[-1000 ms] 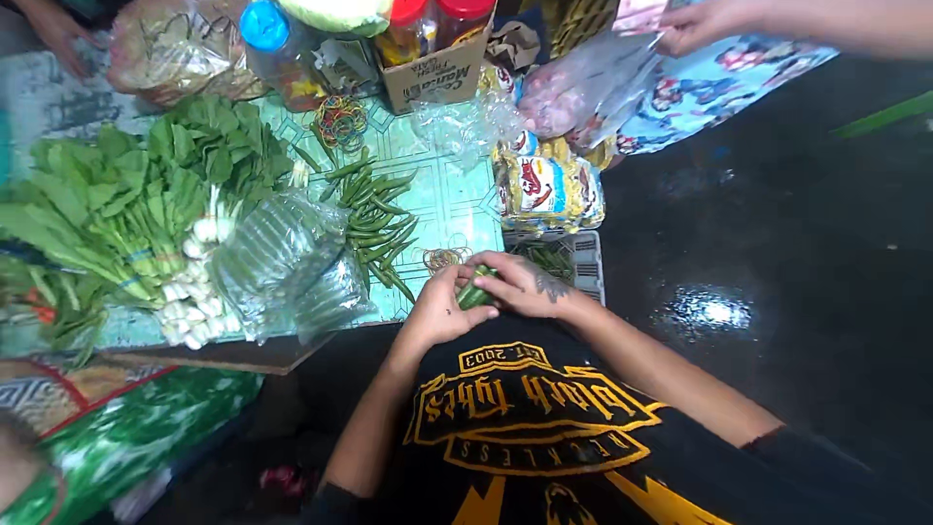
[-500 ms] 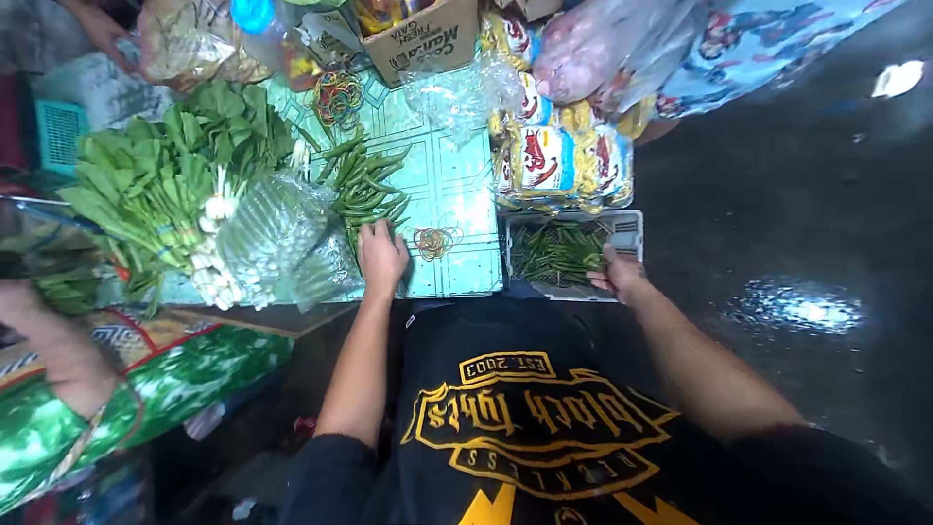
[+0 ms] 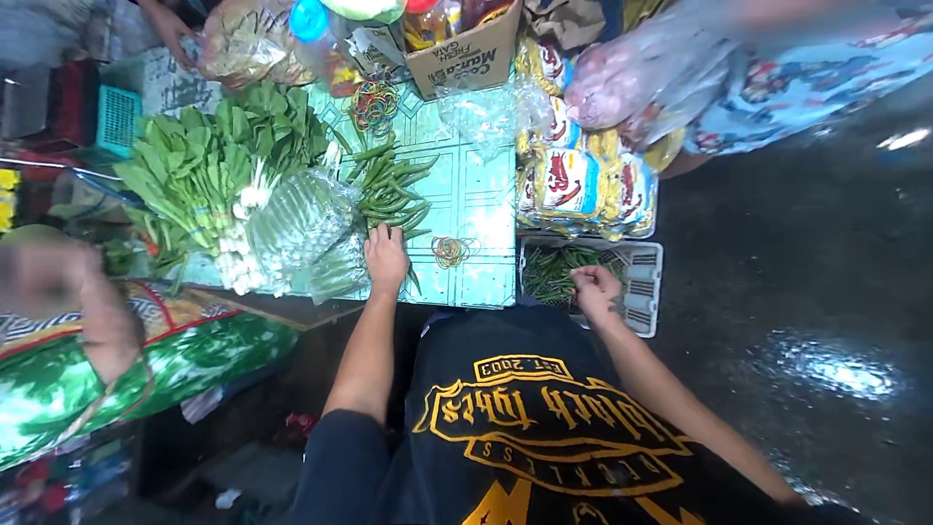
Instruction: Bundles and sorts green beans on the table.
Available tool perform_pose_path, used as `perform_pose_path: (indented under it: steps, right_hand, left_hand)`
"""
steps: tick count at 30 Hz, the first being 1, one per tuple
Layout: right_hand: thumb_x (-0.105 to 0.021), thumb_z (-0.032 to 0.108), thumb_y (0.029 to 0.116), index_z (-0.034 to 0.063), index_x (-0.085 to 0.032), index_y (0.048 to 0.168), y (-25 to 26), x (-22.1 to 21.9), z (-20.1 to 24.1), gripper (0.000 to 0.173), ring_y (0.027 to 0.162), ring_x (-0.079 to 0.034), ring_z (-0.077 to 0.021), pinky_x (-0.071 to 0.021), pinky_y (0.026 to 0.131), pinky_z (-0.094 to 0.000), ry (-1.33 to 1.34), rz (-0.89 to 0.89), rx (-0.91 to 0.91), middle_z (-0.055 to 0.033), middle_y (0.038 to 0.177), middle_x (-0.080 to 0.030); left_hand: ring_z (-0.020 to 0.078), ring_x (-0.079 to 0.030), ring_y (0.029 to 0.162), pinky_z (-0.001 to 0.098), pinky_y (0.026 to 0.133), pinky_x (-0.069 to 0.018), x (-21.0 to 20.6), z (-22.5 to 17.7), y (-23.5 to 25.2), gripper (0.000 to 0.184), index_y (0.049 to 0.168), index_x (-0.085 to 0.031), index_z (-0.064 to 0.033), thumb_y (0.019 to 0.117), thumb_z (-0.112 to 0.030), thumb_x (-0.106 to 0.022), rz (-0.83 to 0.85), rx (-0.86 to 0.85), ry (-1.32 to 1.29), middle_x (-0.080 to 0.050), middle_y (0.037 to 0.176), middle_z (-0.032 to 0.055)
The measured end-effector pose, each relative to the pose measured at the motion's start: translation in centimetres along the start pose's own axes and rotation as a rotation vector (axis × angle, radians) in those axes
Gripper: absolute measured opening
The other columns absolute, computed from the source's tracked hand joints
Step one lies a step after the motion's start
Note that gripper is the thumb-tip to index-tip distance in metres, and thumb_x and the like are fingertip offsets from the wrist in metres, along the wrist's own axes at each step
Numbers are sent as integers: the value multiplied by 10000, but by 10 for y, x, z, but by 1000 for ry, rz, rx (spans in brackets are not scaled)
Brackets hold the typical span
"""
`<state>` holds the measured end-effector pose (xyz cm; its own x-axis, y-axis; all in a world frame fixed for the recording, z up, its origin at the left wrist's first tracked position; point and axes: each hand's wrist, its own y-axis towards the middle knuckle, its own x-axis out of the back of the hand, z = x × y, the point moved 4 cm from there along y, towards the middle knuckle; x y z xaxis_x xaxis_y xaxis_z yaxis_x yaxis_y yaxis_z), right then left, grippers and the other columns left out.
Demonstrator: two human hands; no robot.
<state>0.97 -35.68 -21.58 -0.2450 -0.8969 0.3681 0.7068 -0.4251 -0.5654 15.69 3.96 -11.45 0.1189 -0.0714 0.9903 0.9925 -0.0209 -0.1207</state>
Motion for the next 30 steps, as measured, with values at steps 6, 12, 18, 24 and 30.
perform_pose_path:
  steps: [6,12,18,24,30]
  right_hand:
    - [-652,155,985,-18,-655,1097,-25,-37,135,206,800,-645,-190,-559,763,-399,-35,121,404,-132,933,-667]
    - [-695,224,974,27,-684,1123,0,-150,235,247,873,-683,-255,-581,823,-479,-189,378,622,-142,985,-696]
    - [-656,259,931,120,-617,1377,50,-254,303,469,1292,-527,-395,-467,1042,-580,-746,390,825,-172,1353,-600]
    - [-670,298,943,151,-692,1223,67,-286,324,316,1270,-529,-383,-469,968,-599,-1043,385,902,-144,1278,-632]
    - [-502,317,1056,81,-657,1236,76,-282,370,335,1200,-633,-348,-324,1149,-648,-968,302,1011,-146,1189,-703]
  left_hand:
    - [262,-691,959,486,846,-592,20,2,-20,256,1167,-694,-100,968,-259,-711,0,38,-664,-697,1109,115]
    - [176,-654,694,356,669,-594,12,5,-33,257,1137,-692,-35,895,-69,-774,-33,406,-1612,-695,865,99]
    - [100,-631,678,286,670,-564,9,7,-5,308,1178,-695,-91,911,-230,-757,-25,243,-1040,-687,869,32]
    - [332,-629,1166,502,933,-565,17,1,58,392,1328,-632,-75,987,-259,-577,-176,119,-597,-619,1279,176]
    - [469,-536,1246,601,1048,-429,30,18,141,360,1314,-626,5,992,-142,-560,-218,366,-515,-577,1336,280]
